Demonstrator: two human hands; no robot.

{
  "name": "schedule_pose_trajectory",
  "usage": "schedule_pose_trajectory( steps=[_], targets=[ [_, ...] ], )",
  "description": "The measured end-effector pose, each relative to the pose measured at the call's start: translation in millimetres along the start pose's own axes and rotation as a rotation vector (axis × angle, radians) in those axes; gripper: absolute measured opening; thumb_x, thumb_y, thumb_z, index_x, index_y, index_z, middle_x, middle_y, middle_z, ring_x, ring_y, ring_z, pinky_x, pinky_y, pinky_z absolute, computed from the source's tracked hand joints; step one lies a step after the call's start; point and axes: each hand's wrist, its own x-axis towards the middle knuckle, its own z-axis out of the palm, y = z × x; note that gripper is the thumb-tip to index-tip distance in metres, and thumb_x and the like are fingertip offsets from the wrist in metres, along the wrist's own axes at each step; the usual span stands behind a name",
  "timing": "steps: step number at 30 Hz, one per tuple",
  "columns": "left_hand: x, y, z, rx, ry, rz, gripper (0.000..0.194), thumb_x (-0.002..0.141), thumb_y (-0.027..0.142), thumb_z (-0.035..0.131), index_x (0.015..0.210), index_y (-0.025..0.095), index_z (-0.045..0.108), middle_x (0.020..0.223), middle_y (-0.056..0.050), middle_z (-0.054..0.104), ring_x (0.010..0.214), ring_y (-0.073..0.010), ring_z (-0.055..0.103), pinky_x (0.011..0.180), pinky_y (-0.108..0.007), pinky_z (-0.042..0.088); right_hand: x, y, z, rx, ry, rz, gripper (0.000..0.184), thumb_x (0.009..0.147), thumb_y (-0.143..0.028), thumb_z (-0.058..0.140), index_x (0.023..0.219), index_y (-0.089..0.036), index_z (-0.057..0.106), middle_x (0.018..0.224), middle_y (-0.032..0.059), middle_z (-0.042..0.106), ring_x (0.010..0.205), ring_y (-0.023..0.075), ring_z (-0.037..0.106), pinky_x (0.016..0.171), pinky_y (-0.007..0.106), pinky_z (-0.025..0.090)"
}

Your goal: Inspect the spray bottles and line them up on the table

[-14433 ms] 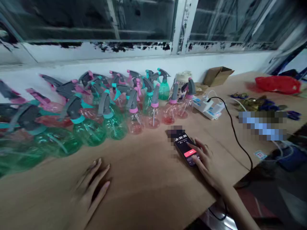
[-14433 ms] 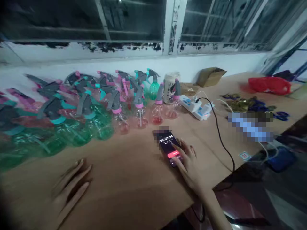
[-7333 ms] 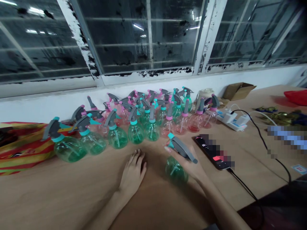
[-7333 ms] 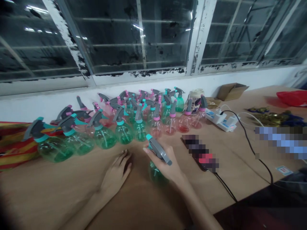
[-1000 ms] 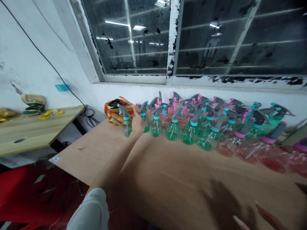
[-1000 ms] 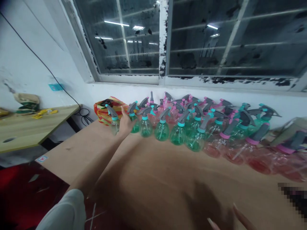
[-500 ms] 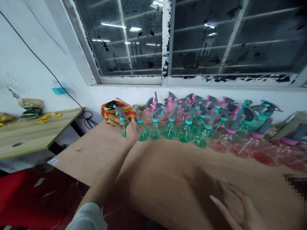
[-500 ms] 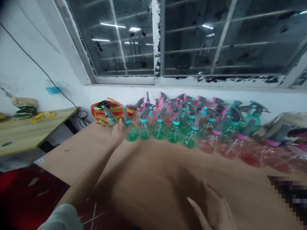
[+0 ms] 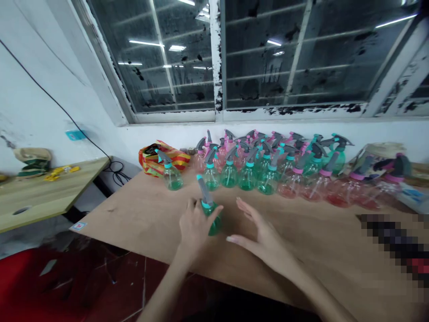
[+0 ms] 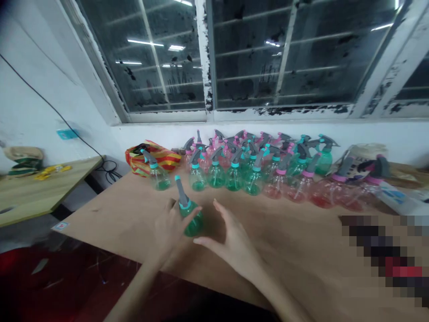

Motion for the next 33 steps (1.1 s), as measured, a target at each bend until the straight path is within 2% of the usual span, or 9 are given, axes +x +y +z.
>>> schedule_pose_trajectory(
  steps=[3,6,10,14,18,22,27,30,33],
  targets=[
    [-39,36,8.5,-0.144,-0.057,0.062,0.028,0.084,0.046,0.051,0.096,0.022,0.058,0.095,-0.012,0.058,0.091,-0.0309,0.06,0.069,-0.038,0.047,2,-3,6,0.118,0.011,-0.039,0.079,0.072,-0.04,0.07,0.139,-0.026,0.031,0.143,0.0113,0.04,0.126,0.0282,0.045,0.102,0.049,0.039],
    [-66,70,21.5,-0.273,-0.202,0.081,0.021,0.082,0.032,0.049,0.1,0.023,0.056,0.094,-0.012,0.059,0.091,-0.0308,0.059,0.069,-0.04,0.046,-5,-4,-4,0.135,0.145,-0.026,0.063,0.074,-0.035,0.067,0.131,-0.023,0.041,0.13,0.0116,0.054,0.114,0.0267,0.055,0.095,0.045,0.045],
    [-83,101,38.6,-0.385,-0.275,0.217,0.041,0.071,0.033,0.058,0.11,0.022,0.05,0.097,-0.014,0.06,0.092,-0.0329,0.059,0.072,-0.044,0.047,-18,-4,-31,-0.001,0.263,0.025,0.037,0.077,-0.033,0.064,0.111,-0.021,0.056,0.102,0.0078,0.066,0.092,0.0249,0.064,0.084,0.04,0.05],
    [-86,120,49.2,-0.432,-0.304,0.327,0.061,0.062,0.04,0.07,0.115,0.019,0.049,0.096,-0.016,0.06,0.091,-0.0351,0.057,0.078,-0.049,0.047,-24,7,-48,0.013,0.337,-0.018,0.026,0.083,-0.029,0.056,0.108,-0.023,0.059,0.106,0.0068,0.065,0.1,0.0238,0.061,0.092,0.039,0.045],
    [-73,111,58.7,-0.492,-0.43,0.529,0.087,0.057,0.057,0.073,0.128,0.017,0.042,0.112,-0.018,0.056,0.101,-0.0374,0.054,0.084,-0.053,0.044,-20,25,-58,-0.012,0.364,0.007,0.023,0.084,-0.027,0.053,0.106,-0.024,0.061,0.101,0.0045,0.067,0.096,0.0219,0.063,0.091,0.036,0.045],
    [-39,77,81.0,-0.434,-0.547,0.822,0.124,0.053,0.07,0.071,0.146,0.016,0.009,0.144,-0.025,0.029,0.131,-0.0429,0.028,0.101,-0.063,0.023,-6,37,-68,-0.037,0.396,0.038,0.023,0.084,-0.032,0.055,0.102,-0.022,0.063,0.097,0.0052,0.068,0.089,0.0223,0.065,0.083,0.033,0.049],
    [-5,52,104.7,-0.296,-0.561,0.993,0.119,0.065,0.077,0.055,0.147,0.013,0.0,0.148,-0.022,0.019,0.137,-0.0381,0.014,0.107,-0.06,0.01,15,41,-75,-0.093,0.405,0.093,0.029,0.082,-0.04,0.057,0.103,-0.02,0.064,0.089,0.0049,0.069,0.078,0.0217,0.065,0.075,0.033,0.052],
    [-1,52,107.8,-0.269,-0.573,1.03,0.119,0.066,0.076,0.054,0.147,0.01,-0.002,0.149,-0.021,0.016,0.137,-0.0358,0.012,0.109,-0.056,0.009,22,45,-77,-0.11,0.38,0.085,0.027,0.082,-0.041,0.057,0.097,-0.021,0.066,0.09,0.0052,0.07,0.084,0.0235,0.066,0.077,0.034,0.052],
    [-2,53,108.1,-0.271,-0.58,1.027,0.118,0.068,0.076,0.054,0.147,0.009,-0.003,0.149,-0.021,0.014,0.138,-0.0352,0.012,0.11,-0.054,0.009,24,51,-77,-0.18,0.42,0.102,0.022,0.082,-0.043,0.058,0.085,-0.023,0.067,0.077,0.0039,0.069,0.071,0.0217,0.066,0.064,0.031,0.053]
  ],
)
